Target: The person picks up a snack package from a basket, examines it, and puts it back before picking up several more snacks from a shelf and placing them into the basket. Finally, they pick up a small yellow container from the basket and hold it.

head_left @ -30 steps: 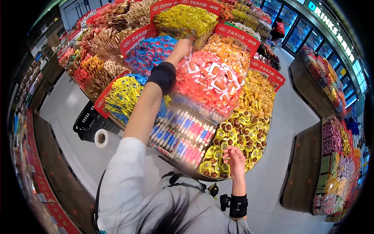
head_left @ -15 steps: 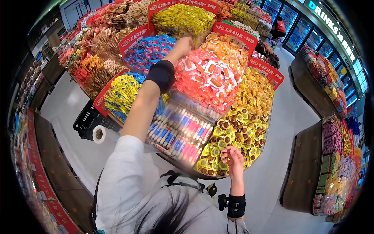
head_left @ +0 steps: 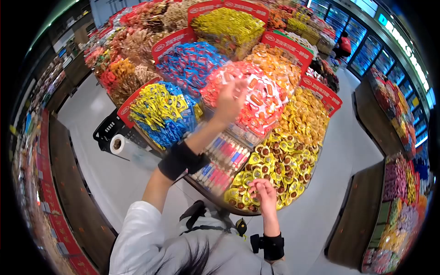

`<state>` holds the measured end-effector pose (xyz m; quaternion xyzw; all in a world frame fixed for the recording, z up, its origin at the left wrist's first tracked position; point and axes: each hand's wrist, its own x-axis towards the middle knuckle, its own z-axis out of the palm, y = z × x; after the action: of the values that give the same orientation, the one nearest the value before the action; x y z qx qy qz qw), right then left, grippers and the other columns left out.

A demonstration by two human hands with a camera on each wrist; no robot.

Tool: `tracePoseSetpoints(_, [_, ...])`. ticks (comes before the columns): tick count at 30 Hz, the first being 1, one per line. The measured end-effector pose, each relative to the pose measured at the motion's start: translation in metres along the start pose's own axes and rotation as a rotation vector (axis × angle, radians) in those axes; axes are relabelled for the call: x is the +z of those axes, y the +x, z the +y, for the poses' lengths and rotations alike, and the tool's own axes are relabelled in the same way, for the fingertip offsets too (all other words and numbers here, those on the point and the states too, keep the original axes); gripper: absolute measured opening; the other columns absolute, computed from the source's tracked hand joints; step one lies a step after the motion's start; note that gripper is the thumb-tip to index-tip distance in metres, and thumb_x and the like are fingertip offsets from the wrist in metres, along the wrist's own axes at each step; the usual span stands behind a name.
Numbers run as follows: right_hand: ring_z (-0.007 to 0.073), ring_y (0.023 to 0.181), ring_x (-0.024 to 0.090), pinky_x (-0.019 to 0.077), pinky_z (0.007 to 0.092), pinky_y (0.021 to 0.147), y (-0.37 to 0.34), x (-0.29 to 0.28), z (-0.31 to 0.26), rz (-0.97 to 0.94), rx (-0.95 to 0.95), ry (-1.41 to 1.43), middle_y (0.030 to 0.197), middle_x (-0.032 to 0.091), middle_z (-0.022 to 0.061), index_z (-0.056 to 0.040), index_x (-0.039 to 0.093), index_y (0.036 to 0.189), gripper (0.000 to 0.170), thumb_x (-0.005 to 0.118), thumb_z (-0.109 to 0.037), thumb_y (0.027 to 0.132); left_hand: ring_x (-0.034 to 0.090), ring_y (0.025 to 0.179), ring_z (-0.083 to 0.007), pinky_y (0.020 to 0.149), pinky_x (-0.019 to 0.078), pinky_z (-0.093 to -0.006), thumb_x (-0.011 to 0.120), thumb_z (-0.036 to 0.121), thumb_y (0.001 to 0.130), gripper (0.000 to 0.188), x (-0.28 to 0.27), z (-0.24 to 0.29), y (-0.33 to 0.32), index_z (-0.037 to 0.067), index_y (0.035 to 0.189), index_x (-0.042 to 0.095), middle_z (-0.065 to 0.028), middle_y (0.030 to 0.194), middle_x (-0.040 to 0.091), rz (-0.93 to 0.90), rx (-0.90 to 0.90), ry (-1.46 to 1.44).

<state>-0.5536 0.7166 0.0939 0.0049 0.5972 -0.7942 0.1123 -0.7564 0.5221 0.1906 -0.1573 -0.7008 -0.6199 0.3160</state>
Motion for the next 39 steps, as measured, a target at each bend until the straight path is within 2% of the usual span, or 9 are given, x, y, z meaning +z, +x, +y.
tracePoseSetpoints(3, [0.0117,0.073,0.058,0.0459,0.0216,0.059,-0.003,0.002,0.002,-0.057,0.014,-0.063,0.088,0.06,0.0077,-0.0005,0.053,0.096,0.015,0.044,-0.01,0.088,0.056,0.087,-0.0143,0.072,0.0451,-0.0262,0.054,0.007,0.08,0.021,-0.02,0.013,-0.071,0.004,0.1,0.053,-0.0071,0.095,0.057,-0.158,-0.053,0.085])
tracePoseSetpoints(5, [0.0114,0.073,0.057,0.0459,0.0212,0.059,-0.005,0.003,0.002,-0.127,0.113,0.152,0.087,0.06,0.0078,-0.0002,0.053,0.096,0.015,0.044,-0.01,0.088,0.055,0.091,-0.0145,0.078,0.0443,-0.0264,0.052,0.008,0.082,0.021,-0.04,0.027,-0.111,0.003,0.103,0.053,-0.0082,0.102,0.055,-0.219,-0.272,0.1])
tracePoseSetpoints(6, [0.0113,0.072,0.057,0.0458,0.021,0.059,-0.004,0.004,0.003,-0.156,0.172,0.256,0.086,0.06,0.0078,0.0,0.053,0.096,0.015,0.044,-0.01,0.088,0.055,0.092,-0.0144,0.079,0.044,-0.0265,0.051,0.007,0.082,0.022,-0.051,0.027,-0.131,0.003,0.103,0.053,-0.0078,0.102,0.055,-0.22,-0.311,0.089])
tracePoseSetpoints(10, [0.0098,0.07,0.056,0.0463,0.0207,0.059,-0.001,0.02,0.013,-0.245,0.087,-0.088,0.084,0.06,0.0065,-0.0001,0.054,0.095,0.017,0.045,-0.013,0.088,0.054,0.094,-0.0147,0.079,0.043,-0.0264,0.051,0.007,0.082,0.022,-0.096,0.035,-0.198,0.003,0.103,0.053,-0.0067,0.103,0.056,-0.186,-0.441,0.19])
tracePoseSetpoints(13, [0.0127,0.072,0.057,0.0463,0.0221,0.059,0.002,0.041,0.023,-0.318,0.241,0.011,0.087,0.059,0.0092,-0.0006,0.053,0.096,0.017,0.044,-0.014,0.089,0.053,0.097,-0.0148,0.08,0.0427,-0.0267,0.051,0.005,0.082,0.022,-0.133,0.056,-0.232,0.004,0.104,0.052,-0.0063,0.103,0.056,-0.085,-0.672,0.172])
tracePoseSetpoints(16, [0.0128,0.072,0.058,0.0466,0.0222,0.06,0.001,0.07,0.031,-0.417,0.296,-0.028,0.087,0.059,0.0092,-0.001,0.053,0.097,0.017,0.045,-0.014,0.089,0.055,0.092,-0.014,0.078,0.0432,-0.0264,0.051,0.003,0.082,0.023,-0.17,0.072,-0.259,0.004,0.105,0.052,-0.0065,0.1,0.058,0.1,-0.585,0.173])
tracePoseSetpoints(22, [0.0126,0.071,0.058,0.0468,0.0227,0.062,-0.017,0.145,0.071,-0.536,0.339,-0.109,0.087,0.06,0.0086,-0.0017,0.054,0.096,0.017,0.045,-0.015,0.089,0.053,0.097,-0.0139,0.083,0.0417,-0.0269,0.05,0.0,0.083,0.023,-0.261,0.082,-0.326,0.002,0.106,0.049,-0.0063,0.101,0.056,0.38,-0.644,0.082])
tracePoseSetpoints(30, [0.0142,0.073,0.056,0.0465,0.0263,0.066,-0.067,0.272,0.119,-0.626,0.334,-0.16,0.085,0.057,0.0074,-0.0001,0.052,0.096,0.017,0.045,-0.013,0.088,0.054,0.096,-0.0136,0.08,0.043,-0.0249,0.05,-0.001,0.083,0.021,-0.396,0.117,-0.405,0.002,0.104,0.049,-0.0071,0.099,0.056,0.583,-0.632,0.105])
tracePoseSetpoints(39, [0.0116,0.071,0.055,0.045,0.0233,0.065,-0.088,0.394,0.161,-0.709,0.395,-0.154,0.087,0.059,0.0081,-0.0014,0.051,0.099,0.017,0.044,-0.014,0.089,0.054,0.094,-0.0154,0.083,0.0412,-0.0265,0.049,-0.001,0.083,0.021,-0.507,0.167,-0.47,-0.001,0.104,0.049,-0.0091,0.098,0.056,0.857,-0.604,0.157])
